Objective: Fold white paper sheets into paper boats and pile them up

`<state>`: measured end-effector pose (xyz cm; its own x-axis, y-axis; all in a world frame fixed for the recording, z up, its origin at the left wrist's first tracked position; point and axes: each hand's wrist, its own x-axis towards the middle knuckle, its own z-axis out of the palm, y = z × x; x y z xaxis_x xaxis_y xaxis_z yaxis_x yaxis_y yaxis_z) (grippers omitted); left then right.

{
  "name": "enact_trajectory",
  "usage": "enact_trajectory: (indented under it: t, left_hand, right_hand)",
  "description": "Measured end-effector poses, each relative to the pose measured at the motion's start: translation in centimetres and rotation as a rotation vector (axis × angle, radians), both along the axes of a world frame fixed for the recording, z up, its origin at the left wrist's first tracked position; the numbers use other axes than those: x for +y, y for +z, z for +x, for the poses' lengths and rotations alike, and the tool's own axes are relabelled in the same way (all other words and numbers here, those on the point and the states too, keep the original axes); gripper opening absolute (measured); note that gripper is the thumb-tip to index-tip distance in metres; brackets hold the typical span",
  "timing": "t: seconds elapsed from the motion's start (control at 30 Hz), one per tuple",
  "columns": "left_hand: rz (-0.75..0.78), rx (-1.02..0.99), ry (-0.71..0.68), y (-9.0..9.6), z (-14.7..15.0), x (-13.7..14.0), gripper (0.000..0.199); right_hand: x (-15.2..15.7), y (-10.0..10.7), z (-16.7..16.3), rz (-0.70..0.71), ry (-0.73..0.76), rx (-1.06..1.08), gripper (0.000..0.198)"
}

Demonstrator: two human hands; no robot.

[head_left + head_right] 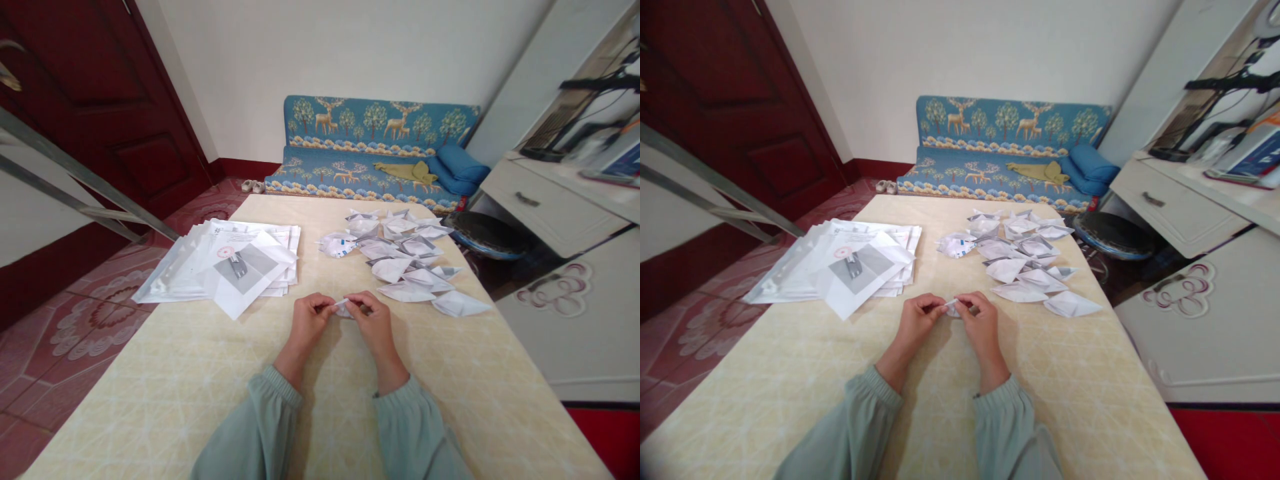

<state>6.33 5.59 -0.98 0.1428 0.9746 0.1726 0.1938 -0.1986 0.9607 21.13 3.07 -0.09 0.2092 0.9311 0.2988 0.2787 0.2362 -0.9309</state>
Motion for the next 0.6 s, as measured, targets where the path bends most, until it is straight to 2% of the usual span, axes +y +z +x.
enact_trajectory:
  t: [0.23,0.47,0.6]
  left_hand:
    - [-0.098,-0.065,0.003,0.3,0.3,-0.2,0.022]
    - [-0.222,-0.213,-0.024,0.3,0.3,-0.1,0.021]
    - [-0.299,-0.287,-0.086,0.7,0.4,-0.3,0.019]
  right_hand:
    - [-0.3,0.7,0.0,0.081,-0.093,-0.022,0.009]
    - [-0.2,0.5,0.1,0.064,-0.103,0.001,0.009]
    - [0.0,-0.3,0.6,0.002,-0.114,0.082,0.011]
